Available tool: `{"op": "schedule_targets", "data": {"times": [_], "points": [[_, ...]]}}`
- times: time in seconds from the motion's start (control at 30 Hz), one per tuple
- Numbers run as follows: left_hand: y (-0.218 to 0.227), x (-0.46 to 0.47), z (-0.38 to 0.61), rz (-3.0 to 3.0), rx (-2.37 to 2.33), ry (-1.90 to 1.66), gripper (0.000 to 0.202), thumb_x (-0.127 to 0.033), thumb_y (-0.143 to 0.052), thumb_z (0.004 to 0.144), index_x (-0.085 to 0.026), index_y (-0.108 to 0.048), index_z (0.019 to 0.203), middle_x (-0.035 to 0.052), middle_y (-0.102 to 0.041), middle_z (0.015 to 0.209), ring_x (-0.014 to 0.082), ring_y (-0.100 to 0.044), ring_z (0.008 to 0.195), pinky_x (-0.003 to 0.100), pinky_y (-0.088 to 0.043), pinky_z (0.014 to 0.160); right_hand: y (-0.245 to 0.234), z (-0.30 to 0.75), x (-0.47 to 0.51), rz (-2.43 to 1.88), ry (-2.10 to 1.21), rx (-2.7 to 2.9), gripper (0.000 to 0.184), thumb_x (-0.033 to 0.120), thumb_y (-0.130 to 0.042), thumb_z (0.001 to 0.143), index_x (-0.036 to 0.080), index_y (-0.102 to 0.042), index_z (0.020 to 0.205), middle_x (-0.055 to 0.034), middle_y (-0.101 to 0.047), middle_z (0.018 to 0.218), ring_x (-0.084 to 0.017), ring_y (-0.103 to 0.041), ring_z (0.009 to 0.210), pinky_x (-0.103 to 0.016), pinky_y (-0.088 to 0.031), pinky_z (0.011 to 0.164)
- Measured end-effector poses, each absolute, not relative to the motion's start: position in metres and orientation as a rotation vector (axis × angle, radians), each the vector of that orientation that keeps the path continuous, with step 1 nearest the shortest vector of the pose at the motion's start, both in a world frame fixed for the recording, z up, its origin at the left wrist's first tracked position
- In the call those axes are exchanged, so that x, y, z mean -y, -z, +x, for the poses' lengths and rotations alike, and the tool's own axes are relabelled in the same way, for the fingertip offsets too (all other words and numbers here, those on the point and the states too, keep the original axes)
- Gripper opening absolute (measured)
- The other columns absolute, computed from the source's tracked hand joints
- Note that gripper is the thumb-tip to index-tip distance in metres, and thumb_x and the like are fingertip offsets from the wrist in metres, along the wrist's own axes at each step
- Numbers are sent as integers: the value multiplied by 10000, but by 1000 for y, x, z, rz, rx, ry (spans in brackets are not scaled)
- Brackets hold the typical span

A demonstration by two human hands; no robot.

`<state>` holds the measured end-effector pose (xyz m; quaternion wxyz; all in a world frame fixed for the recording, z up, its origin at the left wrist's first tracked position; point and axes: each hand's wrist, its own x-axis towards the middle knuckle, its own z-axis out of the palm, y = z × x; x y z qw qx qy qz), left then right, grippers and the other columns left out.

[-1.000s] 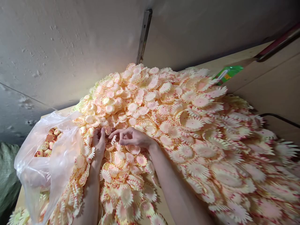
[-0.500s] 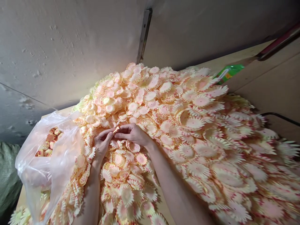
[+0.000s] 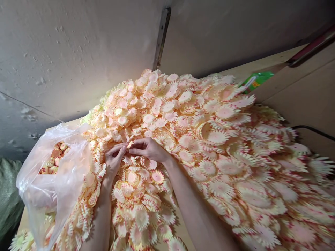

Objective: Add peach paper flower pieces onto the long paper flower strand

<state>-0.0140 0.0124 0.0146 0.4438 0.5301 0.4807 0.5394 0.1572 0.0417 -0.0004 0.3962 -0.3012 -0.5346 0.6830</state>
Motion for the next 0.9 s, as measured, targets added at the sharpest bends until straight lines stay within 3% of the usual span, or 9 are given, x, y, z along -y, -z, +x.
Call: {"op": "schedule_targets", "data": {"times": [0.47,0.9], "points": [[-14,-13,-12,1163,-1209,-1276,259,-372,-788,689,-149,-756,817,32,-730,711,112,-634,516,220,-543,513,3,158,-43,-729,-1717,1402,307,359,-774,740,160,-760,973,-59,-757,925,-180,-694,857,-327,-541,830],[-12,-13,-13,1118,-1208,-1281,263,-375,-791,690,-144,-749,809,28,-725,711,101,-629,507,209,-552,497,3,158,-44,-739,-1708,1403,312,373,-768,740,156,-760,964,-58,-753,911,-168,-688,829,-329,-542,824]]}}
